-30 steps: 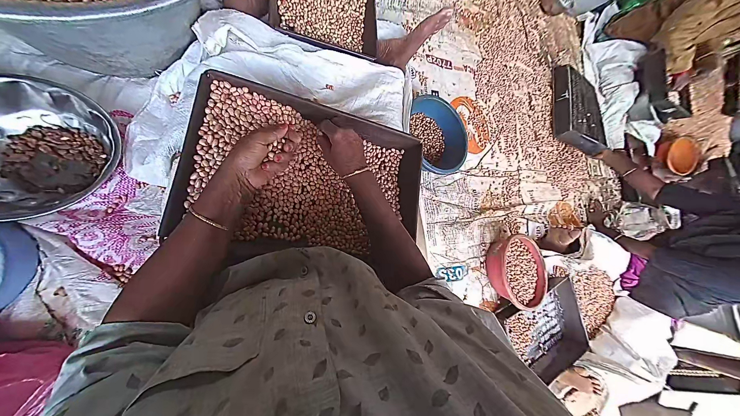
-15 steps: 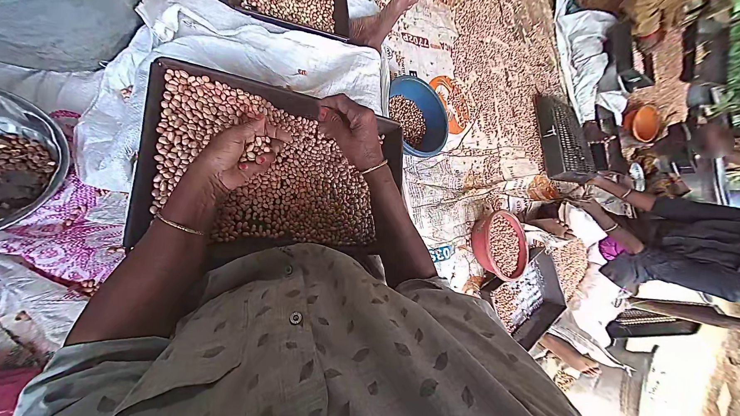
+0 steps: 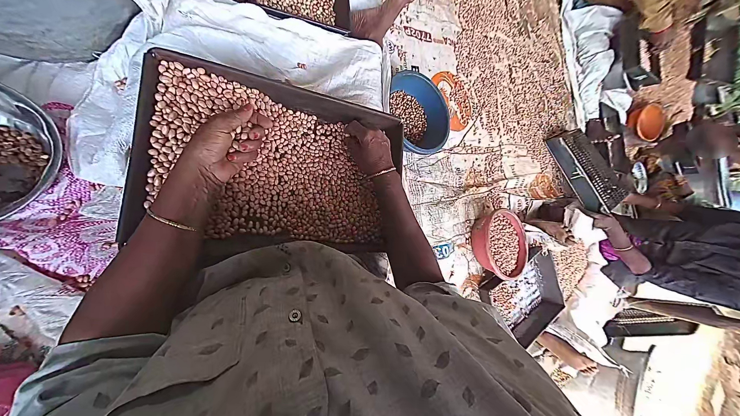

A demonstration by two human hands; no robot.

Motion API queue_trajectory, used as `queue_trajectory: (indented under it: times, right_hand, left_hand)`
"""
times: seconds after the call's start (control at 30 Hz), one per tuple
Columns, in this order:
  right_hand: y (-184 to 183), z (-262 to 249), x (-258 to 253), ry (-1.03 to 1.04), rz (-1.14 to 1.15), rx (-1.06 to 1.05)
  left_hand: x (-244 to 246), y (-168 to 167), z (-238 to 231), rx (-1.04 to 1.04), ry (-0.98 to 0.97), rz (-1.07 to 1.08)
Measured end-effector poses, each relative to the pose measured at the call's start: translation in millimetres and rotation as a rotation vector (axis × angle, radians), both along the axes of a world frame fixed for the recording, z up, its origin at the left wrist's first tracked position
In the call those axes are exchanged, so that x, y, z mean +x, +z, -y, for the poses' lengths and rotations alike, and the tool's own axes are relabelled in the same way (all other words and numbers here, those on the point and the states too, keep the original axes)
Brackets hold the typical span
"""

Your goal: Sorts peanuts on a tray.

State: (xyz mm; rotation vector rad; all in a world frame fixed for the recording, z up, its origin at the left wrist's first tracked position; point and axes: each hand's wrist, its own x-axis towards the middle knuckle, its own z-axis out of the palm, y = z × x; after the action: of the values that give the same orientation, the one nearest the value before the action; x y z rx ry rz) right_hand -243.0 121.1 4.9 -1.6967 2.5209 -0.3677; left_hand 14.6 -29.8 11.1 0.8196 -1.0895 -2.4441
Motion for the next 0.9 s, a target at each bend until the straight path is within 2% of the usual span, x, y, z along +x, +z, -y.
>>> queue_trajectory:
  times: [0.1,0.2,0.27,0.33,0.4,0.5,0.57,0.63,0.77,0.9]
  right_hand:
    - [12,5,11,0.079,0.117,-0.336]
    - [26,21,61,0.282,0.374,-0.577]
    - [20,33,88,0.240,0.456,-0.670]
    - [4,42,109,0.127,0.476,-0.728]
    - [-12,40,129,0.187,0.394,-0.613]
    - [-34,27,145,0.451,0.047,-0.200]
    - [-52,26,132,0.470,-0.189,-0.174]
    - [-55,27,105,0.374,-0.290,-0.197]
    - [-38,12,56,0.121,-0.347,-0.130]
    - [23,-14,44,-0.110,-0.032,0.362]
  left_hand:
    - [-3,-1,0,-0.037,-0.069,0.088]
    - [-4,1,-4,-0.065,-0.184,0.112]
    - [-3,2,-3,-0.026,-0.203,0.014]
    - [1,1,-2,0.037,-0.105,-0.081]
    - [8,2,4,0.069,0.063,-0.132]
    - [13,3,13,0.074,0.288,-0.213]
    - [14,1,16,0.087,0.364,-0.292]
    - [15,-1,16,0.101,0.396,-0.348]
    - [15,3,16,0.109,0.430,-0.367]
    - [14,7,15,0.119,0.436,-0.370]
